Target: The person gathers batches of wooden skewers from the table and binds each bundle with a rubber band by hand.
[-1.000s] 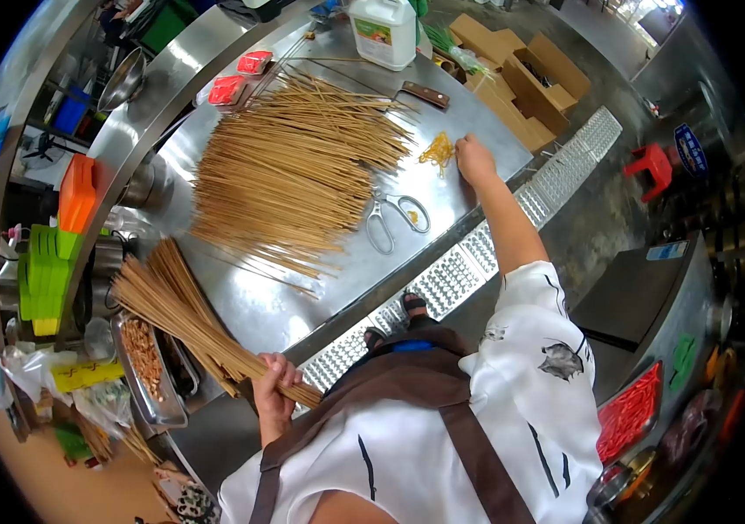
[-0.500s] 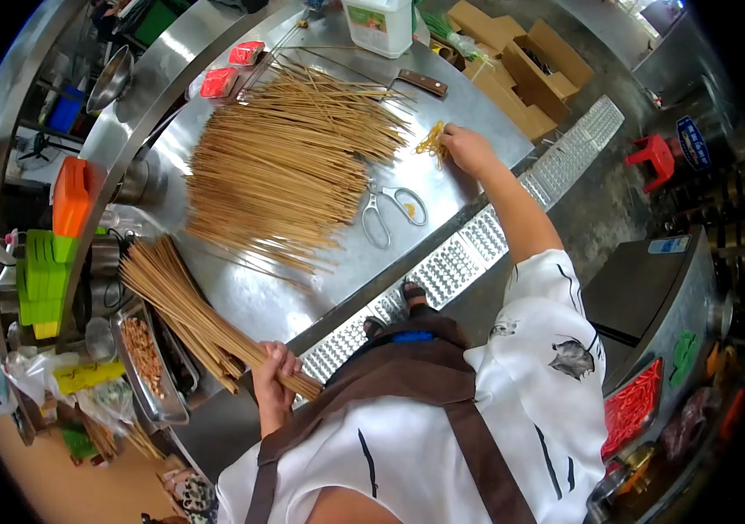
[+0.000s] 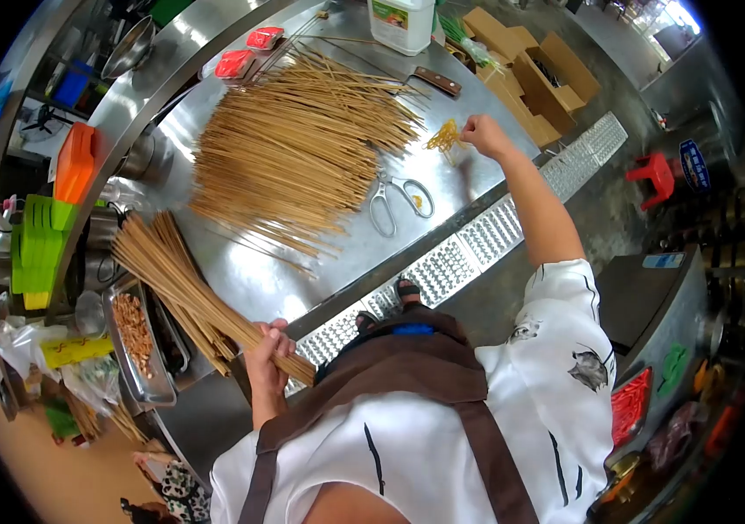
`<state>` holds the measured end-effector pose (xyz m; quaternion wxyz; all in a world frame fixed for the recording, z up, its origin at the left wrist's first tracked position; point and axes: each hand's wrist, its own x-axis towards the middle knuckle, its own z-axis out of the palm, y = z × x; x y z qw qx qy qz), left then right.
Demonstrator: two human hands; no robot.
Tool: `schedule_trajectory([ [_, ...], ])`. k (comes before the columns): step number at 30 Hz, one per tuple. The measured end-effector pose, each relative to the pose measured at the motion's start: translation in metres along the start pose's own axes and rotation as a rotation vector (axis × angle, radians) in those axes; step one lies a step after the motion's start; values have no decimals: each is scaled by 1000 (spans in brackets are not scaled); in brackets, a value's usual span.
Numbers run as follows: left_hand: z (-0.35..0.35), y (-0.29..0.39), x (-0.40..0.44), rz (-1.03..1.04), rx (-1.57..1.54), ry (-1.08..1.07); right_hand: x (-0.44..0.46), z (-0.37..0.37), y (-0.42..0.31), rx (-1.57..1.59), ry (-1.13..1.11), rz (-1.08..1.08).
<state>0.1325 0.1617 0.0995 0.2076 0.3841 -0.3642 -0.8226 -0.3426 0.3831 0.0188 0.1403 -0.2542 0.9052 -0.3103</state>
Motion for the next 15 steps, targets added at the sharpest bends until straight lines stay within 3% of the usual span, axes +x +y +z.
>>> schedule_trajectory([
  [4, 10, 4, 11, 9, 15, -41, -6, -12, -20, 65, -24, 20],
  [6, 18, 6, 16, 30, 10, -66, -7, -13, -24, 139, -68, 165],
  [9, 27, 7, 21, 45, -1, -112, -10, -9, -30, 192, -25, 217],
  [15, 29, 5, 23, 28, 10, -179, -15, -2, -40, 338, 60, 97],
])
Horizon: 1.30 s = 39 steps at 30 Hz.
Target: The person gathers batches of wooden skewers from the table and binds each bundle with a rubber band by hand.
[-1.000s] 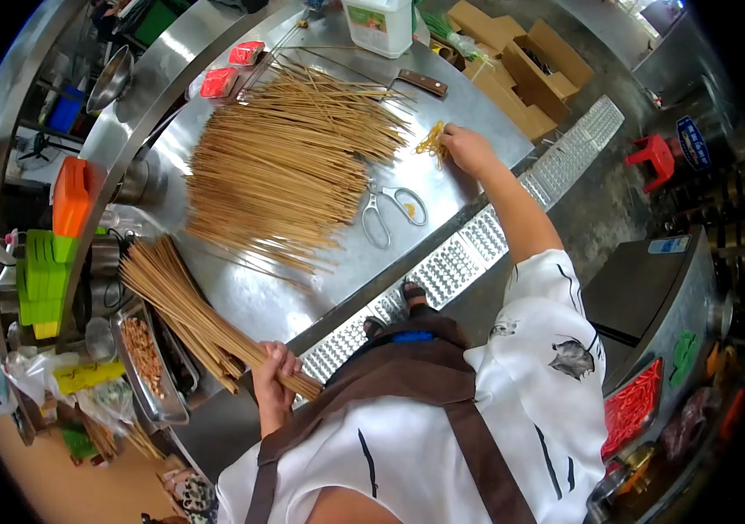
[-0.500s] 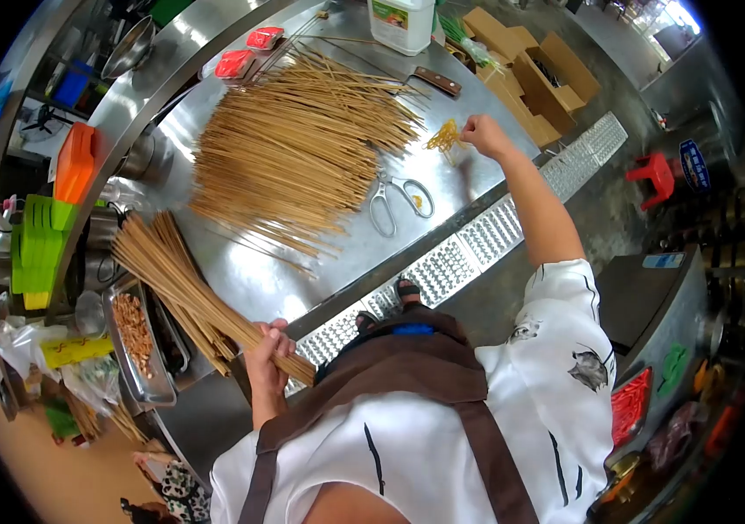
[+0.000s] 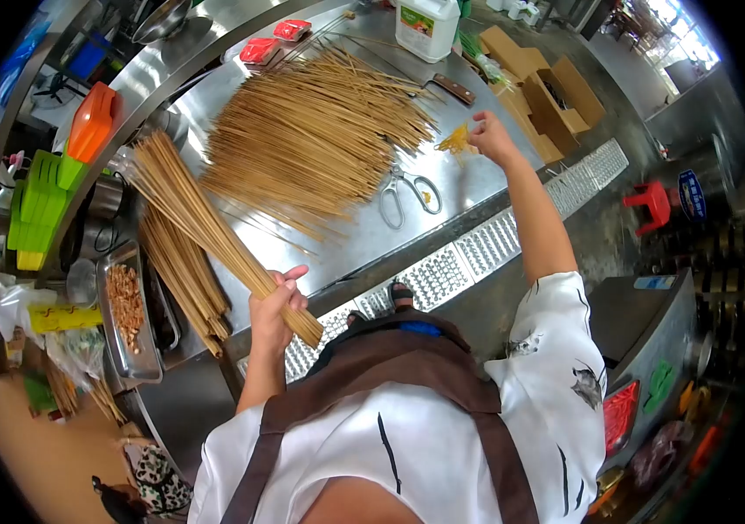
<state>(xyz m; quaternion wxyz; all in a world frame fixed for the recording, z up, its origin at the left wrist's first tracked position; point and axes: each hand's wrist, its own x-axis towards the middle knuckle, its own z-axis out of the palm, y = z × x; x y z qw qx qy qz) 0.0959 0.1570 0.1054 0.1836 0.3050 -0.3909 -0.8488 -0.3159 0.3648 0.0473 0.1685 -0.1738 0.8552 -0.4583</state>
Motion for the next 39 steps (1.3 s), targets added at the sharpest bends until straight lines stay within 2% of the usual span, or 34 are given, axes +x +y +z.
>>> schedule_trajectory([
  [4, -3, -2, 2, -4, 26, -9, -28, -3, -41, 138, -72, 16],
  [6, 2, -2, 5, 3, 8, -10, -52, 9, -70, 490, -392, 4],
  [12, 23, -5, 35, 43, 3, -90, -126, 102, -130, 608, -773, -13],
  [16, 36, 6, 34, 37, 64, -31, -156, 139, -157, 577, -834, -95],
  [19, 25, 9, 34, 61, 138, 25, -164, 142, -165, 530, -818, -104],
  [21, 17, 9, 33, 55, 68, 27, -167, 139, -168, 557, -801, -118],
  [23, 10, 12, 31, 53, -9, 31, -169, 137, -171, 1169, -811, 55],
  [24, 8, 14, 31, 62, -10, 32, -166, 141, -165, 1394, -896, 88],
  [25, 4, 16, 31, 69, -11, 35, -165, 142, -161, 1385, -909, 94],
  [27, -1, 22, 31, 96, -63, 34, -170, 146, -156, 1273, -1130, 452],
  [28, -4, 25, 30, 120, -104, 22, -176, 153, -151, 1021, -1161, 467],
  [29, -7, 29, 27, 121, -107, 30, -180, 154, -149, 1017, -1168, 472],
  [31, -11, 36, 23, 131, -175, -67, -184, 155, -149, 508, -1657, 364],
  [32, -11, 37, 21, 138, -177, -63, -186, 153, -153, 502, -1663, 361],
  [34, -9, 34, 14, 107, -116, -66, -189, 142, -177, 141, -1578, 72],
  [35, -8, 32, 14, 118, -117, -64, -189, 142, -184, 135, -1582, 63],
  [37, -9, 27, 15, 126, -120, -108, -189, 142, -194, -188, -1098, -320],
  [38, -12, 27, 16, 129, -98, -129, -189, 148, -191, -191, -1095, -332],
  [39, -10, 29, 16, 143, -98, -131, -189, 161, -180, 9, -1144, -292],
])
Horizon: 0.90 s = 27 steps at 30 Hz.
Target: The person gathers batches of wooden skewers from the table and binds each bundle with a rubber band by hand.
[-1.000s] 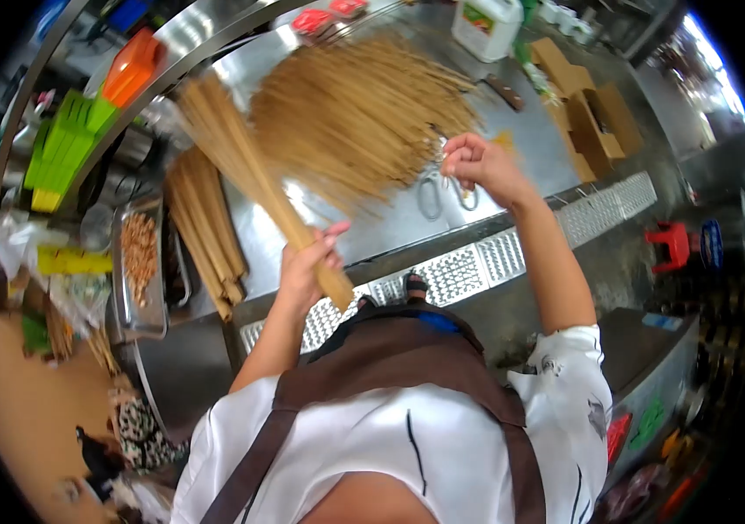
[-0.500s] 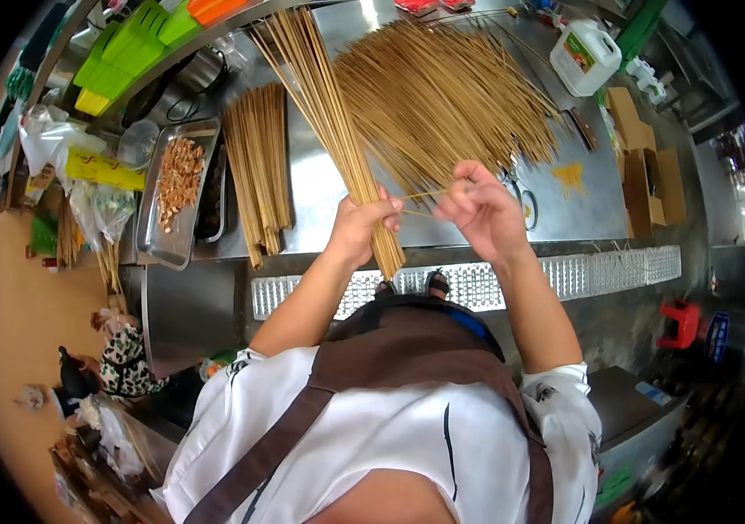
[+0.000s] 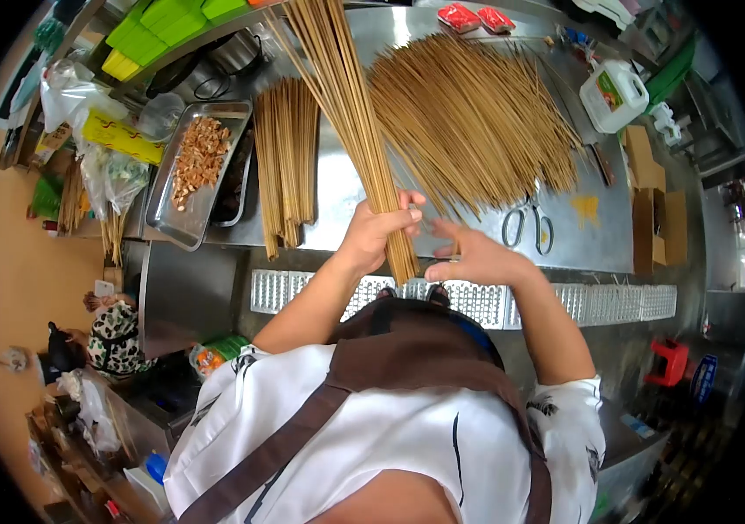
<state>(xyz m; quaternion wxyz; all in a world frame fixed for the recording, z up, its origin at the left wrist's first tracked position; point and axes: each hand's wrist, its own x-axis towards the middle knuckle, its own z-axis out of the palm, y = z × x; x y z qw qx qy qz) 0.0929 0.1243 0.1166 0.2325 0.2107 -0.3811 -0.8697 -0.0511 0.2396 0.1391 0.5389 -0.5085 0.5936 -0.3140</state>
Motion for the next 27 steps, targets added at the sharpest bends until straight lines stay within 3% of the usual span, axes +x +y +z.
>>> schedule_trajectory([
  [2, 4, -1, 0, 69, -25, 14, 15, 16, 24, 373, -41, -135],
  [3, -1, -9, 3, 90, -6, -36, 20, 22, 24, 110, -56, -4],
  [4, -2, -7, 2, 105, -9, -36, 22, 30, 7, 55, -134, -1],
  [6, -5, 3, -2, 17, 100, -73, 34, 45, 13, 399, -141, 146],
  [9, -15, 15, -2, -59, 132, -227, 43, 56, 18, 645, -274, -6],
  [12, -30, 10, 2, -80, 82, -402, 50, 70, 25, 907, -439, 18],
  [14, -41, 5, 4, -90, 37, -462, 56, 80, 29, 893, -457, -10],
  [16, -50, -1, 0, -134, 8, -223, 62, 90, 33, 992, -313, 95],
  [17, -53, -4, -4, -136, 2, -212, 65, 93, 33, 985, -235, 188],
  [19, -58, -10, -14, -68, 362, 368, 82, 95, 42, 977, -221, 272],
  [20, -63, -18, -23, -70, 355, 381, 90, 98, 48, 968, -198, 350],
  [22, -72, -38, -51, 520, 1112, 767, 106, 108, 54, 967, -228, 403],
  [24, -75, -55, -80, 417, 1186, 654, 122, 127, 61, 984, 13, 583],
  [26, -75, -75, -100, 323, 1198, 576, 130, 137, 75, 1025, -123, 553],
  [27, -62, -60, -108, 403, 1390, 618, 132, 141, 78, 1039, -153, 554],
])
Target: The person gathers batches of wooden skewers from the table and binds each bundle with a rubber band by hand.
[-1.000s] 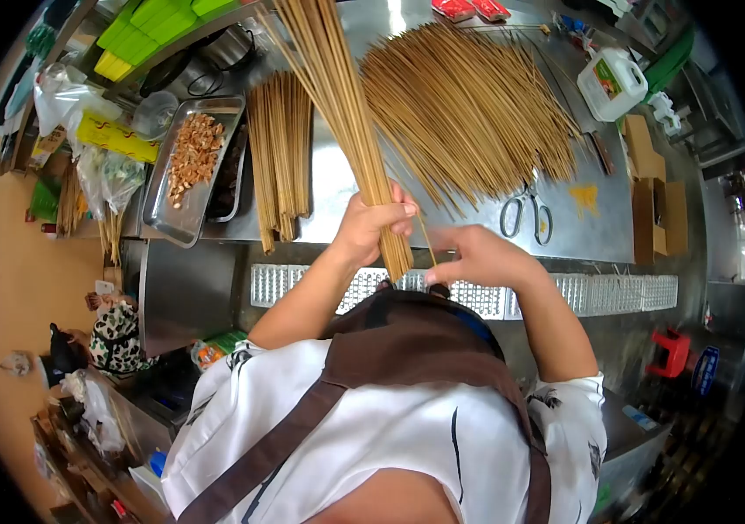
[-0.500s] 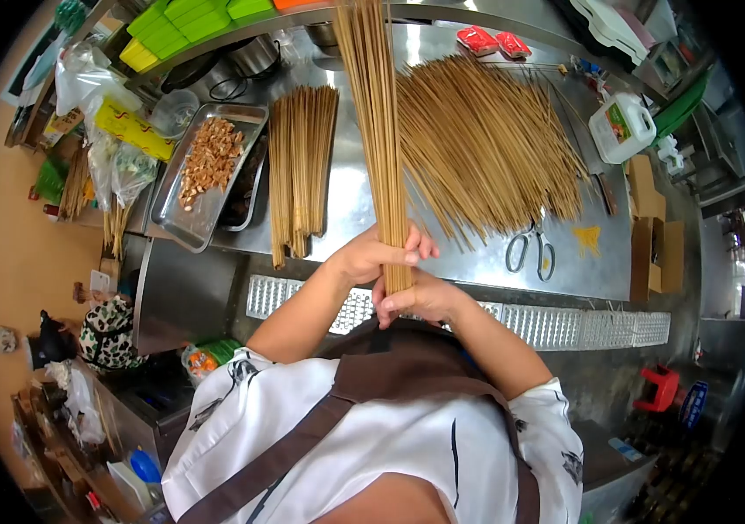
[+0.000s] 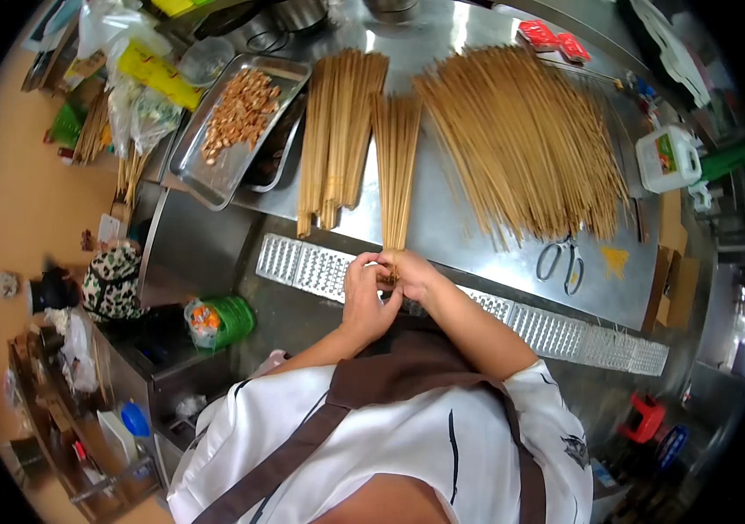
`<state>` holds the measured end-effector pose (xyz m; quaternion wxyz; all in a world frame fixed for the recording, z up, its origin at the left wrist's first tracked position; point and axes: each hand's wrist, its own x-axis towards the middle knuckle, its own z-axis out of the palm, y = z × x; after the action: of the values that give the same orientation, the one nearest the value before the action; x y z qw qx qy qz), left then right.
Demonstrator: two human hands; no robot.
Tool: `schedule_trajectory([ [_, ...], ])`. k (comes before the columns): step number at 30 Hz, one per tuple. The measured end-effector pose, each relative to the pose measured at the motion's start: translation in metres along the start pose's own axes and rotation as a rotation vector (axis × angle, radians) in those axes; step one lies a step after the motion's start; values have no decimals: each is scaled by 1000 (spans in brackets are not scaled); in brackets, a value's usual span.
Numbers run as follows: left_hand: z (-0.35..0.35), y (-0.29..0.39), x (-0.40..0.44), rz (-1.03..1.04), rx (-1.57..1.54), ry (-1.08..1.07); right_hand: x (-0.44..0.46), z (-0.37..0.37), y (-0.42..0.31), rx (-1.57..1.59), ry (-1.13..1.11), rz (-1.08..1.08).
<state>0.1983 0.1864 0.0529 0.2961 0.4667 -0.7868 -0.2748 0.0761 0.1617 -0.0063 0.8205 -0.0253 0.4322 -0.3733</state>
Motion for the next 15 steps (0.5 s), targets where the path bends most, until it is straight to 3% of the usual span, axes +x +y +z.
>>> schedule_trajectory([
  [3, -4, -6, 2, -49, 72, 113, -4, 20, 1, 50, 40, 10],
  [9, 2, -16, 3, -64, -72, 287, -2, 38, 0, 105, 109, -40],
  [15, -7, -18, 6, 57, -198, 339, -2, 32, -1, 140, -21, -51],
])
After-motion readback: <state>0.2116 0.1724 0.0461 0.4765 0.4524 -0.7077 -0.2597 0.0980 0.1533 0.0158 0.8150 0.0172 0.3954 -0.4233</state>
